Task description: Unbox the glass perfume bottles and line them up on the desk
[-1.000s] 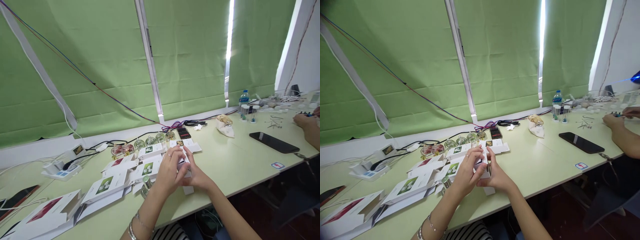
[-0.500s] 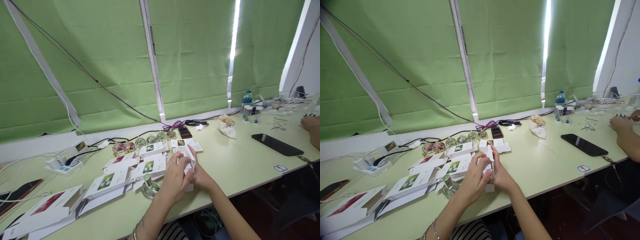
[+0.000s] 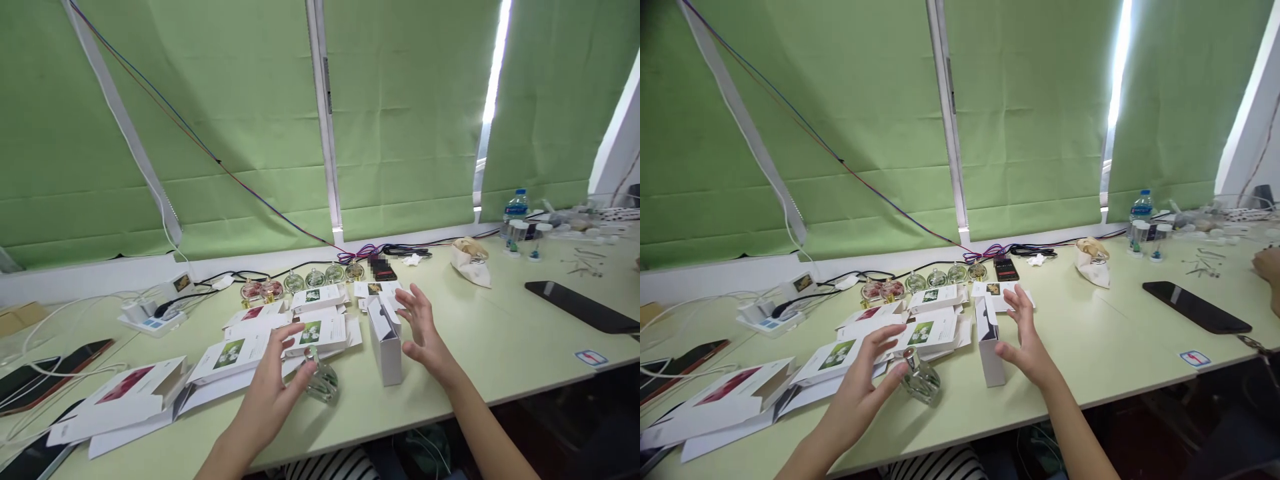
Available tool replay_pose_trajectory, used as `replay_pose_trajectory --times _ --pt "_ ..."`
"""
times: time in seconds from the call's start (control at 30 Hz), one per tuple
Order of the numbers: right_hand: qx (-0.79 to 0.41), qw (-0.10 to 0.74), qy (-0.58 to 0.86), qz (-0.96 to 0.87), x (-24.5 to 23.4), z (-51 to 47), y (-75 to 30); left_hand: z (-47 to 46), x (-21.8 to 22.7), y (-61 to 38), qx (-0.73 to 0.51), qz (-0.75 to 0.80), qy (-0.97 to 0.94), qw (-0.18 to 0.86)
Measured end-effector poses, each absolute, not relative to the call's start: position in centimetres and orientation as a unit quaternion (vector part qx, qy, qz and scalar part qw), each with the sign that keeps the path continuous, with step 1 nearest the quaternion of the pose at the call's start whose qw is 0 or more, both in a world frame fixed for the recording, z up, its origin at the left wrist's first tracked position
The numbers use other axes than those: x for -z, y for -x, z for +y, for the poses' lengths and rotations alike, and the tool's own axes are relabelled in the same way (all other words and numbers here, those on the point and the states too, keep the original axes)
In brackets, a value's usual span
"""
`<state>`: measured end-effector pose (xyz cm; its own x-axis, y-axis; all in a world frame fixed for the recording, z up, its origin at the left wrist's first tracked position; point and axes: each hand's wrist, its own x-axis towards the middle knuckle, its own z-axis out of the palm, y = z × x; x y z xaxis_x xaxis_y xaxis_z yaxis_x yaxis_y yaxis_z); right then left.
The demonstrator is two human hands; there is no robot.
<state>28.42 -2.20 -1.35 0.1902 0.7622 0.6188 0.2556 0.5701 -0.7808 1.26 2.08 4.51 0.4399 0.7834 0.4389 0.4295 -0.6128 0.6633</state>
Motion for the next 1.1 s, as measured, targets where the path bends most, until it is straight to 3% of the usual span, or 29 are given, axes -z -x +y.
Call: replay_pose_trajectory --times 0.1,0.2,0.3,0.4,0.57,0.83,1.1 --pt "-0.136 0.638 0.449 -0.61 0.6 -2.8 -27.9 2.1 -3.0 -1.4 -0.331 0.395 -0.798 0.313" --pt "0.02 0.621 0.513 -0.592 -0.7 -3.9 -26.7 1.9 -1.6 -2.0 -0.29 0.406 -0.812 0.303" --pt "0.226 0.561 0.556 -0.57 -2.1 -4.8 -25.0 1.6 -0.7 -2.2 -0.26 0.402 -0.827 0.295" --pt "0.311 0.484 0.597 -0.559 -2.8 -5.0 -23.4 1.3 -0.2 -2.2 -0.257 0.391 -0.827 0.311" --pt "0.259 0.425 0.679 -0.539 -2.4 -4.5 -22.3 1.0 0.5 -1.9 -0.288 0.398 -0.81 0.32" --pt "0.193 0.479 0.636 -0.574 -2.2 -4.8 -23.5 0.9 1.2 -1.5 -0.286 0.385 -0.811 0.335" --pt "0.11 0.439 0.669 -0.59 -2.1 -5.0 -26.1 1.2 1.7 -1.3 -0.278 0.387 -0.814 0.332"
